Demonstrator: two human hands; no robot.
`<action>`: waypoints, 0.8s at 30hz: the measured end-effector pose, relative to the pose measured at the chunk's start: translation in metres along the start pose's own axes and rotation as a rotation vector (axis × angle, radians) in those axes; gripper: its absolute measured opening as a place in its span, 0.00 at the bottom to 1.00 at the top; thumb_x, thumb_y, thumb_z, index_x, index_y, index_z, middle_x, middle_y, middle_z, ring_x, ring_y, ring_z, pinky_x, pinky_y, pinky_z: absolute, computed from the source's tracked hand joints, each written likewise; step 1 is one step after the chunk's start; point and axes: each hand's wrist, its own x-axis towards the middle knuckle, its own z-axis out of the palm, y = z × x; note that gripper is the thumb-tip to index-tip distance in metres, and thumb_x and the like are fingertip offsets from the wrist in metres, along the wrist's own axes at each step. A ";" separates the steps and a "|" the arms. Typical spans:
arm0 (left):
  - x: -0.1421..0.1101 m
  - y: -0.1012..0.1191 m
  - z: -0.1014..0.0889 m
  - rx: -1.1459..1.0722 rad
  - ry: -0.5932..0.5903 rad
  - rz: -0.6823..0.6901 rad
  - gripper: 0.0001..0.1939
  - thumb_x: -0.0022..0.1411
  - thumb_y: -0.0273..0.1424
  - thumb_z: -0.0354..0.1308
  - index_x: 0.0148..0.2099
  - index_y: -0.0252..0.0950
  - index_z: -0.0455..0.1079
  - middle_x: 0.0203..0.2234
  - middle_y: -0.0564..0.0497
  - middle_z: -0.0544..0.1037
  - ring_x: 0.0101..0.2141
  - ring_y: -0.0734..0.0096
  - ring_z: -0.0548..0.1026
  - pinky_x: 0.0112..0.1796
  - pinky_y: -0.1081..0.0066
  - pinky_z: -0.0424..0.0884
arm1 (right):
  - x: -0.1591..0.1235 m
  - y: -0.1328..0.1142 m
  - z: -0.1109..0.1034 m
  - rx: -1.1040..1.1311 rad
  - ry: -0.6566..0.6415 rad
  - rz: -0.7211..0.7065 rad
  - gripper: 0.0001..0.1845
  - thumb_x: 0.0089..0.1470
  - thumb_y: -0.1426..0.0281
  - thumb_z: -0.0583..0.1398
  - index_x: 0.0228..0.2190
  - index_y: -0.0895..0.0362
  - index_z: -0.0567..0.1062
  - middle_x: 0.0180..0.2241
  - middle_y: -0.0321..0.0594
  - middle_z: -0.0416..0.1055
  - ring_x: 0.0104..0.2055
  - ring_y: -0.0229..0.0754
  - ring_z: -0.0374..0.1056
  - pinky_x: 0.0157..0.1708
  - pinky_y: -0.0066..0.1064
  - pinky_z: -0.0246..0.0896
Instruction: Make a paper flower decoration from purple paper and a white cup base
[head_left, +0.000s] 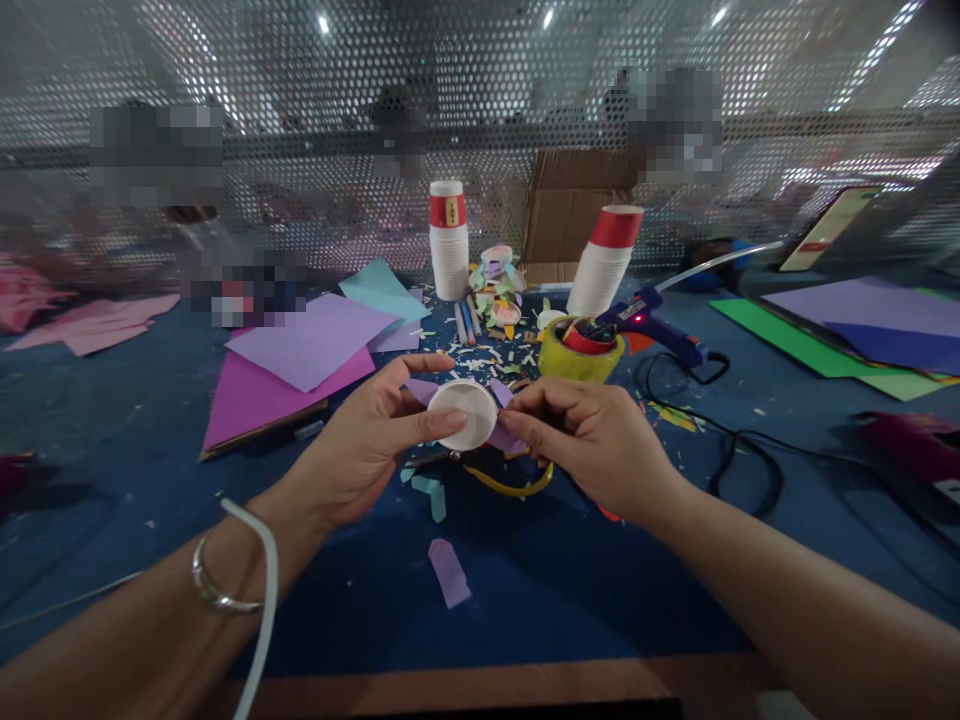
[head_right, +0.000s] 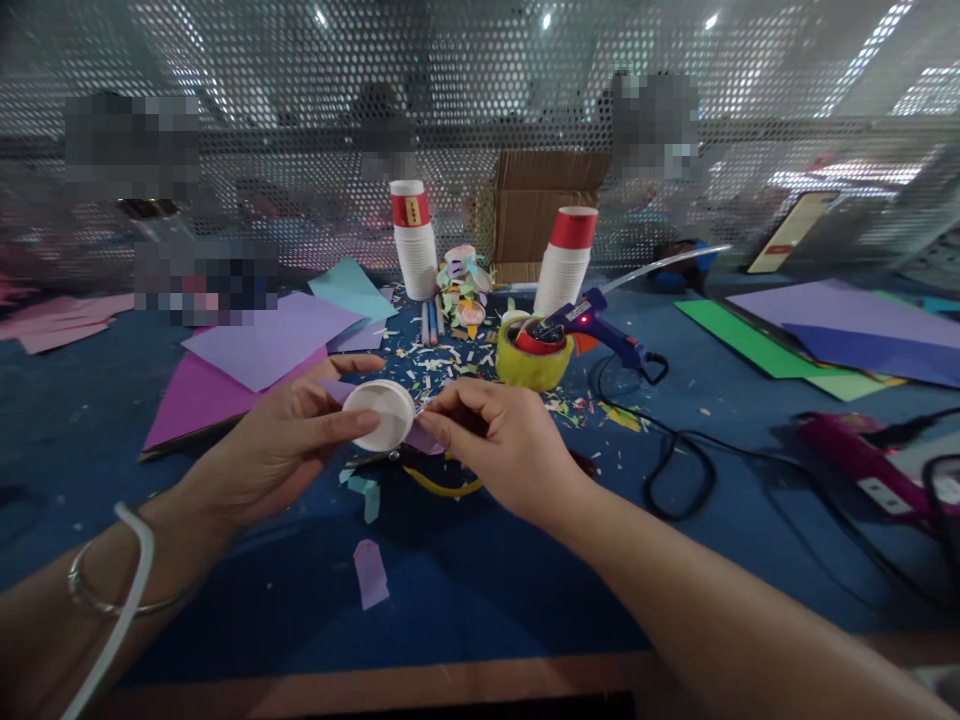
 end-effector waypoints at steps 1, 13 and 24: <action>0.000 -0.001 0.000 -0.007 -0.003 -0.002 0.29 0.47 0.30 0.76 0.50 0.39 0.70 0.34 0.51 0.82 0.33 0.68 0.78 0.38 0.69 0.71 | 0.000 0.000 0.000 -0.009 0.006 -0.003 0.12 0.60 0.61 0.62 0.30 0.55 0.78 0.25 0.34 0.73 0.25 0.34 0.64 0.25 0.27 0.59; 0.005 -0.012 0.002 0.075 -0.081 -0.052 0.11 0.48 0.30 0.74 0.35 0.36 0.78 0.31 0.52 0.81 0.34 0.70 0.75 0.40 0.68 0.67 | 0.002 0.002 -0.004 -0.063 0.003 -0.032 0.11 0.61 0.61 0.60 0.33 0.54 0.78 0.28 0.35 0.75 0.28 0.36 0.68 0.28 0.28 0.63; 0.012 -0.011 -0.003 -0.035 0.050 0.043 0.11 0.45 0.30 0.76 0.31 0.36 0.78 0.29 0.52 0.82 0.36 0.68 0.77 0.47 0.66 0.67 | 0.020 0.033 -0.093 -0.900 0.635 0.024 0.05 0.52 0.70 0.63 0.34 0.55 0.75 0.36 0.46 0.77 0.41 0.49 0.70 0.49 0.43 0.61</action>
